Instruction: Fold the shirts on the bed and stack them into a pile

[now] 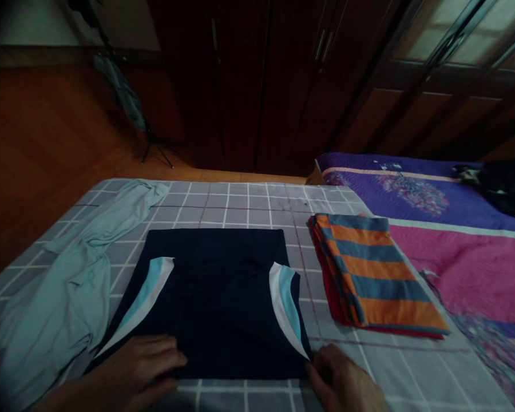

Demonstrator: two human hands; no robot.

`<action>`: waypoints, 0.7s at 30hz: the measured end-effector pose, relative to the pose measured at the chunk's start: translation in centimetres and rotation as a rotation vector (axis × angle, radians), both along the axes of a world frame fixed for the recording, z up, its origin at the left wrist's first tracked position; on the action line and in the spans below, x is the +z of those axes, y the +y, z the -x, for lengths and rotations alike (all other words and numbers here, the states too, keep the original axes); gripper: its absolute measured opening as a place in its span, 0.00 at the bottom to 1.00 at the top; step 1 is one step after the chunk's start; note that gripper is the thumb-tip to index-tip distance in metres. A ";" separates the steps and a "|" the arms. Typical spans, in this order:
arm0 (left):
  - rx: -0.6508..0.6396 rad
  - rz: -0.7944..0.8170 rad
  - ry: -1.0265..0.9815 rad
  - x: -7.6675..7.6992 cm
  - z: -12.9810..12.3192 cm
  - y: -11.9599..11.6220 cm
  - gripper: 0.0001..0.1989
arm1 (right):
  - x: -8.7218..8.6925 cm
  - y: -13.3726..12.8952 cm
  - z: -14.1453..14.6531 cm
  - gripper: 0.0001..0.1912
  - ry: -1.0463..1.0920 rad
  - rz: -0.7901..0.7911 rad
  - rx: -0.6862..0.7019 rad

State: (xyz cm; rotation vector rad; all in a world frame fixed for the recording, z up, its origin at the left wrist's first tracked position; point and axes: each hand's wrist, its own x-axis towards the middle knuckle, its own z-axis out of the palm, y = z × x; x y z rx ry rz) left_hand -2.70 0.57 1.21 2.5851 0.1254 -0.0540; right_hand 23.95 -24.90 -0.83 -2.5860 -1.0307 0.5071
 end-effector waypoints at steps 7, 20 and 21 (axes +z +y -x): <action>0.545 -0.189 -0.173 -1.4 -1.2 9.6 0.12 | 2.3 7.2 -2.5 0.20 -0.283 -0.229 0.179; 0.715 -0.183 -0.308 -3.5 -2.3 13.4 0.10 | -5.2 13.9 -3.0 0.32 -0.582 -0.227 0.426; 0.651 -0.178 -0.291 -3.3 -2.6 13.1 0.10 | -5.0 14.0 -3.2 0.33 -0.569 -0.234 0.428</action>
